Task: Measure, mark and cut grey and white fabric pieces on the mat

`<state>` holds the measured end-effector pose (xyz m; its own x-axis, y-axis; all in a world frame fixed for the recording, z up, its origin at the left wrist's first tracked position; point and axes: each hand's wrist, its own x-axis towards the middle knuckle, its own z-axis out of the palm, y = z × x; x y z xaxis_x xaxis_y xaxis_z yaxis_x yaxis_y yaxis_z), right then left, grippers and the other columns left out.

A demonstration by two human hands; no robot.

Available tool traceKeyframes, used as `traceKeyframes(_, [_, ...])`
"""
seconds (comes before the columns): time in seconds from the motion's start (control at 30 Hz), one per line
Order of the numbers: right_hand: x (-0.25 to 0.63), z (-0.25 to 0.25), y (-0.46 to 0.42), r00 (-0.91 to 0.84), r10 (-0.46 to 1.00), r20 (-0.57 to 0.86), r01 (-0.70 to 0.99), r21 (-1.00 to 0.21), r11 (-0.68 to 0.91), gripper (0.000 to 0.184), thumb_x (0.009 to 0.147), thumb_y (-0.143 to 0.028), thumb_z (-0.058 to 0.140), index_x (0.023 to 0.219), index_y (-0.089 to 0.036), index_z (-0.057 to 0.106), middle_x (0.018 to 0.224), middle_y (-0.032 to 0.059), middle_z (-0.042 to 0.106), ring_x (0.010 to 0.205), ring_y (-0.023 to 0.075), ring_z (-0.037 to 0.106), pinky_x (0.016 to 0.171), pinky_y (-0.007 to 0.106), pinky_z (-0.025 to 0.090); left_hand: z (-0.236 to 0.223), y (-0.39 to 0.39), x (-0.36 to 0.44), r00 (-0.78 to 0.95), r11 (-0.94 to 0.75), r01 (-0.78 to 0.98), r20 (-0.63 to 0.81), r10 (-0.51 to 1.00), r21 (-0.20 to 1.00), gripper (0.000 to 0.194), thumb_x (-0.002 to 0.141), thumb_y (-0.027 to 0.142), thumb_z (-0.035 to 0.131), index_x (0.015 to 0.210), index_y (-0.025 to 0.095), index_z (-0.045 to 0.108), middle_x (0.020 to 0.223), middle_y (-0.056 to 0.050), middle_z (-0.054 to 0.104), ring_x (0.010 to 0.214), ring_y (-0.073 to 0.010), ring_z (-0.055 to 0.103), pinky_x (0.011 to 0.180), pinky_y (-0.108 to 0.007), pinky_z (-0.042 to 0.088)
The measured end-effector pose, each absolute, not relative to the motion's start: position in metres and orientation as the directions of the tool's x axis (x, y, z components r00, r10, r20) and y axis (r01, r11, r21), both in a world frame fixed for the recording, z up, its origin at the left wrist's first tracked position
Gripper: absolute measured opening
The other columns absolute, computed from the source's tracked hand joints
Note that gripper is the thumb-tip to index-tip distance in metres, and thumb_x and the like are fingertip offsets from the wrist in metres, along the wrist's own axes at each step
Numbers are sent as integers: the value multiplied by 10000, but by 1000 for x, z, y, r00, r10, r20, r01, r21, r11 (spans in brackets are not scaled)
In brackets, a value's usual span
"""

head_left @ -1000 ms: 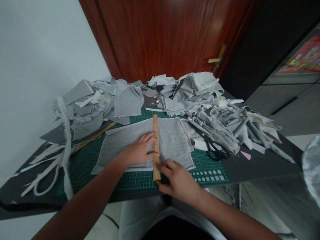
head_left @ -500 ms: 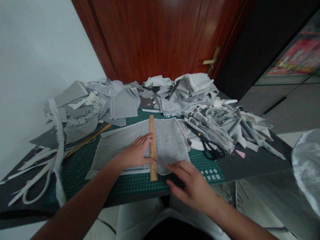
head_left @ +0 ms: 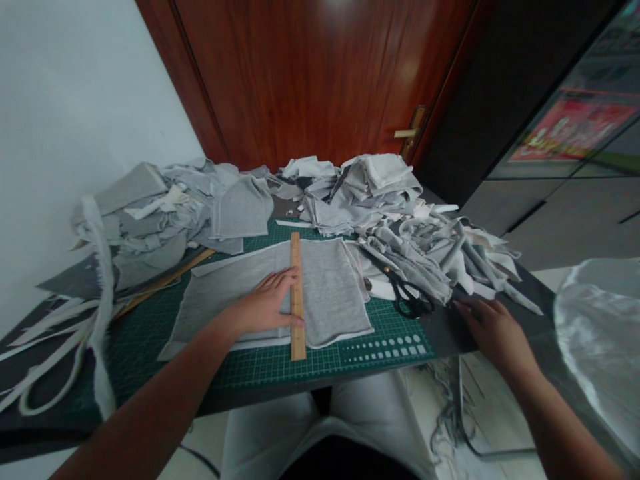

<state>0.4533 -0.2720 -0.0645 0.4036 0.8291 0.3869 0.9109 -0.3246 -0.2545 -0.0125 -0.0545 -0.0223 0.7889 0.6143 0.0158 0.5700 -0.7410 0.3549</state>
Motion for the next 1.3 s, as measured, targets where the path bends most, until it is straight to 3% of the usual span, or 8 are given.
traceKeyframes(0.23, [433,-33,-274,515,790,334,844,-359,-399,563,836,-666,509,933,-190,794,862,139,777,767,339,735,608,388,495,-21,-57,-13,788,-742,562,35,614,367,997,744,644,782,1500,200,309,1606,-194,361,1490,-360,342,1201,-501,324])
traceKeyframes(0.37, [382,-7,-263,601,751,272,661,-698,-276,478,772,-583,691,1067,-214,772,838,93,776,787,295,745,656,363,548,-18,-60,-13,785,-734,568,22,619,373,975,752,648,772,1487,190,325,1615,-203,345,1494,-354,336,1205,-495,319])
traceKeyframes(0.43, [350,4,-248,537,822,192,484,-868,-113,455,794,-521,718,1136,-222,735,813,58,760,712,237,728,660,337,563,-18,-60,-13,786,-733,564,25,618,381,964,749,648,775,1478,193,339,1617,-201,344,1495,-355,334,1204,-499,323])
traceKeyframes(0.53, [299,8,-212,234,967,98,282,-959,29,370,832,-458,717,1105,-209,698,801,26,723,689,188,701,684,319,567,-19,-60,-13,786,-735,559,37,617,383,986,741,647,780,1499,213,321,1616,-189,349,1494,-360,337,1198,-511,327])
traceKeyframes(0.63, [253,1,-172,29,996,80,237,-969,71,283,835,-393,724,1033,-202,655,862,18,707,729,166,686,699,301,553,-20,-59,-13,788,-739,563,29,615,370,1026,733,652,784,1520,213,293,1622,-187,336,1504,-356,325,1209,-499,313])
traceKeyframes(0.87, [200,-9,-128,-144,985,95,636,-754,165,125,844,-172,667,967,-180,692,769,10,718,683,147,646,673,258,455,-19,-63,-10,771,-726,595,10,637,344,1068,704,681,795,1505,172,306,1603,-197,366,1510,-343,323,1229,-465,287])
traceKeyframes(1.07, [194,-11,-129,-100,987,126,630,-760,161,129,856,-206,691,976,-193,736,795,16,748,673,147,658,661,251,466,-19,-63,-10,768,-711,596,-4,641,373,1048,721,708,754,1511,192,297,1617,-196,354,1524,-358,289,1225,-482,274])
traceKeyframes(1.3, [201,-9,-126,-266,963,-33,564,-816,128,163,813,-124,730,961,-190,717,878,18,775,778,155,718,724,257,518,-19,-64,-9,768,-706,588,1,641,395,1037,720,695,763,1505,195,304,1614,-186,355,1510,-352,313,1219,-469,280])
